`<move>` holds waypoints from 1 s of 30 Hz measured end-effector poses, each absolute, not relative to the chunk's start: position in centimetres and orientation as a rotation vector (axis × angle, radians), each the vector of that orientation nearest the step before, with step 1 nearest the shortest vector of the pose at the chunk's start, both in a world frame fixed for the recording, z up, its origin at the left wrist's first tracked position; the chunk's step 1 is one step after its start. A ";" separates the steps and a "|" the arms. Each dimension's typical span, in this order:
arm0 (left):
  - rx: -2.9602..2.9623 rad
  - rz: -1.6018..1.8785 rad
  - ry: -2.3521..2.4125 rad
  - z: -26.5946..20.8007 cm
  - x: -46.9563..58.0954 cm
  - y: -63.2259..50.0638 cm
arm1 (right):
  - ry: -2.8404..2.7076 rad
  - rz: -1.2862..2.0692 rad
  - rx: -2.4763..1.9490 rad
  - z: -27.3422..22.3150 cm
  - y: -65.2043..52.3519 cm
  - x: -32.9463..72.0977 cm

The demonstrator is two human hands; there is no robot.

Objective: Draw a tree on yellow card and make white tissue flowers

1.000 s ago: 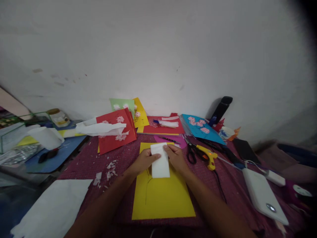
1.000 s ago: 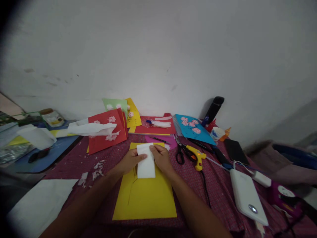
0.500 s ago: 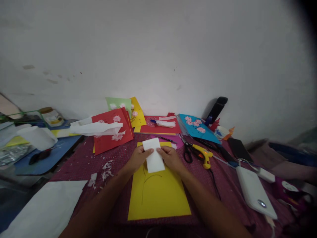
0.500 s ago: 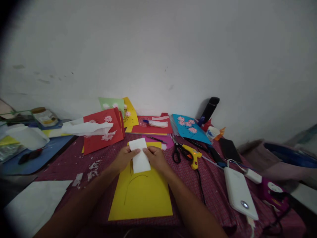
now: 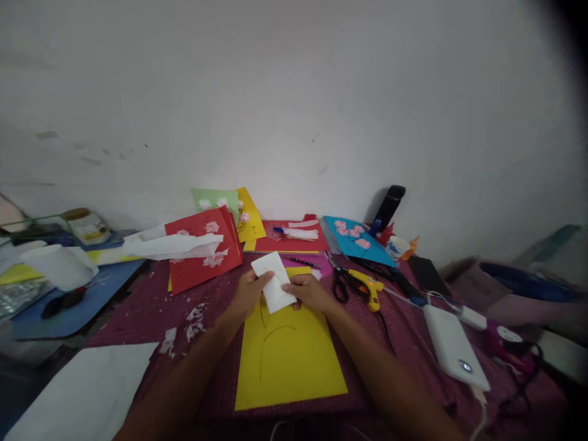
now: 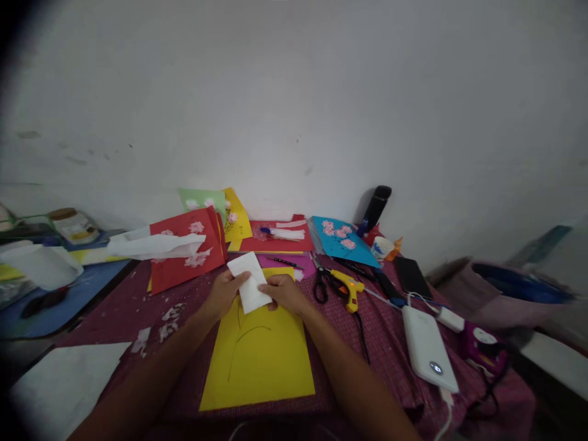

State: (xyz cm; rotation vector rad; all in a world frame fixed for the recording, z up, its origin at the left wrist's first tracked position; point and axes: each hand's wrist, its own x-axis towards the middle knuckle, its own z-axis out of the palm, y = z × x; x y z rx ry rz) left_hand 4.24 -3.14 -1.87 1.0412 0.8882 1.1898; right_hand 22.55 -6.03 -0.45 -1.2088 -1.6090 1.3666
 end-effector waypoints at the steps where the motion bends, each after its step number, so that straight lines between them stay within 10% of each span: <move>1: 1.036 1.198 0.890 -2.0 4.2 -3.0 | -1.649 1.356 -1.229 0.0 -5.8 22.9; 13: 0.956 1.216 0.843 -2.3 4.1 -2.9 | -1.911 -0.010 -2.308 2.6 -10.3 33.2; 30: 0.980 1.148 0.809 -2.5 3.9 -3.0 | -1.893 -0.194 -2.415 5.3 -11.1 31.6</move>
